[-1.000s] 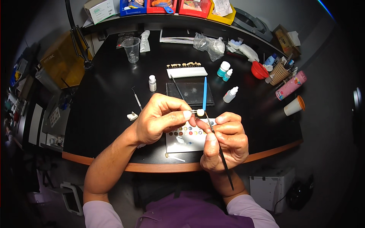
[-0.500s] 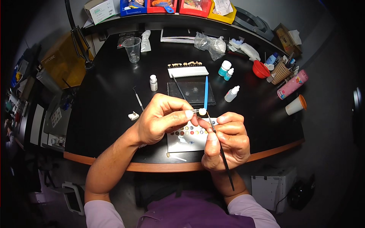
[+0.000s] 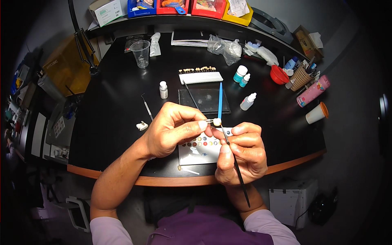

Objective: The person selects a jar from a drawer, mixes a blue substance with a liquid on a palette, and applies it to a dental crown using a fine brush.

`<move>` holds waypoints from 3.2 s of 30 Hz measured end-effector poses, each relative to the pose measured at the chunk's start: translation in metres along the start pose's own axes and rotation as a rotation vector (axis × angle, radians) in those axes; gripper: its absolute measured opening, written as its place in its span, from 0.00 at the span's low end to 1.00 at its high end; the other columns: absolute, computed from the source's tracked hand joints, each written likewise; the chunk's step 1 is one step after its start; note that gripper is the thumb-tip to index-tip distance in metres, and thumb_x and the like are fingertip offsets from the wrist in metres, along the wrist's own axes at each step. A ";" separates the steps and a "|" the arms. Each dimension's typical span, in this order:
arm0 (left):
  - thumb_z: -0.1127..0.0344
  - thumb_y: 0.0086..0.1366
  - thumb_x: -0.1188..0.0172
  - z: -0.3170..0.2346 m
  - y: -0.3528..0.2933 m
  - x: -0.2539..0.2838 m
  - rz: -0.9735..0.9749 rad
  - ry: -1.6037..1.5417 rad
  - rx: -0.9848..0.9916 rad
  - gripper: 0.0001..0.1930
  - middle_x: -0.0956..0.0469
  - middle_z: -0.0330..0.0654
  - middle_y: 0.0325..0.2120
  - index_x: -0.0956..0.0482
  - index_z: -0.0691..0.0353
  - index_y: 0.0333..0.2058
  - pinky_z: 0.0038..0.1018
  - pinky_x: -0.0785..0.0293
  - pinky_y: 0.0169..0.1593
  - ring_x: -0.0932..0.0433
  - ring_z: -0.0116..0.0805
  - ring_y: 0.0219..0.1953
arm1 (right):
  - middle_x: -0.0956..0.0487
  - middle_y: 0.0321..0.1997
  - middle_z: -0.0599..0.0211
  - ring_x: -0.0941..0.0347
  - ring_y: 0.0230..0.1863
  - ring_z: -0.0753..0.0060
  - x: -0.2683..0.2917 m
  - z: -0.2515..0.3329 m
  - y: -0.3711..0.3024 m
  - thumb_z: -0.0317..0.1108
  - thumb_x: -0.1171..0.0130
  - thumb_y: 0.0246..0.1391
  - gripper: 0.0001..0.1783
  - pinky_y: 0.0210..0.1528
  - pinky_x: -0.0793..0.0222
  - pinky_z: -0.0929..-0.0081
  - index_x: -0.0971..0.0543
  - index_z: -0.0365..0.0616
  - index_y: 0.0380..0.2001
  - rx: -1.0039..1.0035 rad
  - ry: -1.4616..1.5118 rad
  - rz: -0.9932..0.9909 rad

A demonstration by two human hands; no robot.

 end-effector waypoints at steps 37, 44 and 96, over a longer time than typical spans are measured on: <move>0.61 0.74 0.41 0.008 0.002 0.004 -0.010 -0.004 0.007 0.15 0.29 0.30 0.17 0.12 0.67 0.37 0.18 0.44 0.22 0.36 0.16 0.18 | 0.22 0.35 0.56 0.23 0.46 0.58 -0.003 -0.003 0.003 0.14 0.37 0.52 0.12 0.42 0.11 0.66 0.28 0.36 0.37 -0.065 0.101 -0.084; 0.62 0.71 0.42 0.005 0.002 0.004 -0.013 -0.010 0.035 0.15 0.12 0.52 0.38 0.14 0.72 0.36 0.16 0.41 0.23 0.33 0.16 0.21 | 0.22 0.34 0.55 0.23 0.46 0.58 -0.005 -0.002 0.003 0.14 0.37 0.52 0.12 0.41 0.12 0.67 0.28 0.36 0.36 -0.042 0.045 -0.045; 0.62 0.70 0.36 -0.004 -0.003 0.017 -0.078 0.626 0.098 0.15 0.20 0.38 0.22 0.12 0.71 0.42 0.21 0.33 0.27 0.30 0.18 0.24 | 0.28 0.40 0.54 0.29 0.49 0.67 0.048 -0.037 -0.019 0.16 0.45 0.56 0.07 0.42 0.13 0.73 0.31 0.34 0.37 -0.256 0.195 -0.212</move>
Point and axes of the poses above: each hand's wrist, its own y-axis towards the middle knuckle, its own x-axis out of the back of the hand, z = x × y, the point moved 7 cm from there along y, towards the middle knuckle
